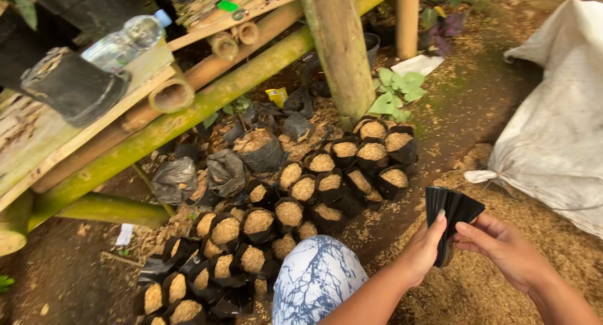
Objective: The person fills black plastic nursery bags with a granular substrate from a large pile on the ground. They fold the bags into cylindrical shapes, scoop the material in by hand, and place the filled bags into a growing stack.
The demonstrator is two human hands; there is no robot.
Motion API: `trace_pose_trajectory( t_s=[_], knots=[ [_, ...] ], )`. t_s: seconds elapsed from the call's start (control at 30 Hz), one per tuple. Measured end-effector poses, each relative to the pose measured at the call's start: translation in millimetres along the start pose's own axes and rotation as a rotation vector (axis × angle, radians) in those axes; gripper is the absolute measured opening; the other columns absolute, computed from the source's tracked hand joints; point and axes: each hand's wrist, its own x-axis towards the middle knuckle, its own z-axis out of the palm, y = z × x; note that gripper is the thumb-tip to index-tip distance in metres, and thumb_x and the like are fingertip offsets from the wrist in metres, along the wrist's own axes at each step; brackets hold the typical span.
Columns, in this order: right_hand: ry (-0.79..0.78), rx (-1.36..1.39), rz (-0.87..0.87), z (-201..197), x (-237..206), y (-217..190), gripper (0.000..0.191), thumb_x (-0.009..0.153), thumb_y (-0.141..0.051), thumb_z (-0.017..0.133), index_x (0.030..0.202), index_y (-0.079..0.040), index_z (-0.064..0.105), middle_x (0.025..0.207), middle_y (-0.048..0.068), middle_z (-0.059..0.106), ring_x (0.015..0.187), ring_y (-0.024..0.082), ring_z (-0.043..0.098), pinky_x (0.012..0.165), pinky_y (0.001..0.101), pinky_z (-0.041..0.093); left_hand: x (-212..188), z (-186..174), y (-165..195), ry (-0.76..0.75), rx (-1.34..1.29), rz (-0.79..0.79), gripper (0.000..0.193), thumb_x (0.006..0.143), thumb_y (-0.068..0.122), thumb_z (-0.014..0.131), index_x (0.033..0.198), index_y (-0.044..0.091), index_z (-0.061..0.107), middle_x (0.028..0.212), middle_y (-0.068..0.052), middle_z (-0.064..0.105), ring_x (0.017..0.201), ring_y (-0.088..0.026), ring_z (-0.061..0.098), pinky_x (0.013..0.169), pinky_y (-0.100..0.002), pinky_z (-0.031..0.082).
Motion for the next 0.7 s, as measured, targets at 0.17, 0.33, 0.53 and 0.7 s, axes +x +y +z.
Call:
trace_pose_trajectory(
  t_s=[0.17, 0.33, 0.53, 0.7],
  knots=[
    [0.074, 0.057, 0.001, -27.7, -19.2, 4.9, 0.031, 0.090, -0.015, 0.068, 0.117, 0.000, 0.074, 0.109, 0.011, 0.077, 0.102, 0.022, 0.071, 0.100, 0.0409, 0.055, 8.4, 20.9, -11.8, -0.031, 0.107, 0.088, 0.060, 0.100, 0.045, 0.063, 0.144, 0.008, 0.047, 0.126, -0.006, 0.059, 0.118, -0.018, 0.056, 0.100, -0.038, 0.046],
    [0.166, 0.043, -0.063, -49.3, -31.7, 12.3, 0.024, 0.092, -0.017, 0.068, 0.107, 0.000, 0.078, 0.102, 0.008, 0.078, 0.095, 0.022, 0.070, 0.095, 0.0394, 0.054, 17.8, 42.5, -23.2, -0.072, -0.017, 0.055, 0.047, 0.104, 0.044, 0.063, 0.136, 0.009, 0.056, 0.115, -0.002, 0.063, 0.103, -0.011, 0.059, 0.086, -0.030, 0.049],
    [0.286, -0.085, -0.112, -75.1, -49.5, 19.8, 0.014, 0.093, -0.015, 0.074, 0.094, -0.001, 0.074, 0.085, 0.006, 0.073, 0.081, 0.015, 0.060, 0.083, 0.0338, 0.046, 26.7, 63.4, -38.0, -0.118, -0.091, -0.018, 0.042, 0.107, 0.045, 0.062, 0.129, 0.010, 0.060, 0.103, -0.001, 0.062, 0.088, -0.010, 0.058, 0.071, -0.028, 0.048],
    [0.341, -0.001, -0.221, -90.4, -66.7, 24.2, 0.011, 0.088, -0.010, 0.078, 0.086, -0.001, 0.075, 0.082, 0.003, 0.071, 0.081, 0.013, 0.061, 0.082, 0.0319, 0.046, 34.1, 77.7, -48.2, -0.144, -0.195, -0.081, 0.041, 0.105, 0.046, 0.060, 0.129, 0.013, 0.063, 0.107, 0.003, 0.067, 0.093, -0.006, 0.063, 0.078, -0.024, 0.051]
  ],
)
